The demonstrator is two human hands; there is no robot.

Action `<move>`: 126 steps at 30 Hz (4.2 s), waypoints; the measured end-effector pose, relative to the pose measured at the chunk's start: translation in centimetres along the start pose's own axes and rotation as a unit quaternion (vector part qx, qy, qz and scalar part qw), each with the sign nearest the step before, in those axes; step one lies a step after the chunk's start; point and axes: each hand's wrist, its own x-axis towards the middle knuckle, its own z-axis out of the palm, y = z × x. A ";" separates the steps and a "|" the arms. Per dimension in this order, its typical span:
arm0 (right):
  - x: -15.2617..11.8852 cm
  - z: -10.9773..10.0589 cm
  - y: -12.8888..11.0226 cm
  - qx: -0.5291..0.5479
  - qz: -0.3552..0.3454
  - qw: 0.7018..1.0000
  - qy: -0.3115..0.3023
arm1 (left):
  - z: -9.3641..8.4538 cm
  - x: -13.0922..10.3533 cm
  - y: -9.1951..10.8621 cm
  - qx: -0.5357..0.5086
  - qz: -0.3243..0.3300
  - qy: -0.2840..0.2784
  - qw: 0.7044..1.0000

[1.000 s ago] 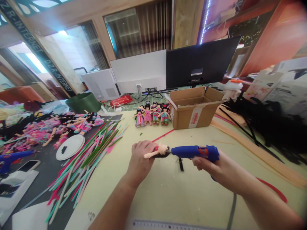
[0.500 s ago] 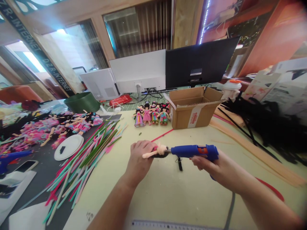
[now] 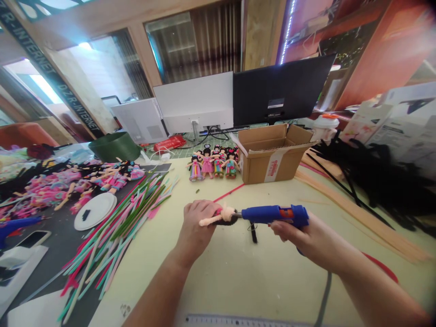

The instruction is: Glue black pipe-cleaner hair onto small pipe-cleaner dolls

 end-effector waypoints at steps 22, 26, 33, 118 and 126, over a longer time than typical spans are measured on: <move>0.1 0.0 0.6 0.048 -0.032 0.998 0.005 | 0.1 0.1 -0.5 -0.029 0.036 0.025 0.999; 0.2 0.0 0.6 0.054 -0.034 0.998 0.008 | 0.0 0.2 -0.4 -0.037 0.044 0.035 0.998; 0.1 -0.1 0.5 0.063 -0.034 0.997 0.013 | 0.1 0.2 -0.6 -0.047 0.060 0.047 0.996; -0.7 -0.4 -0.3 0.147 -0.051 0.988 0.004 | 0.7 -0.4 0.0 -0.512 -0.195 -0.073 0.834; -0.6 -0.2 -0.7 0.148 -0.078 0.986 0.011 | 0.9 -0.5 0.1 -0.546 -0.228 -0.098 0.800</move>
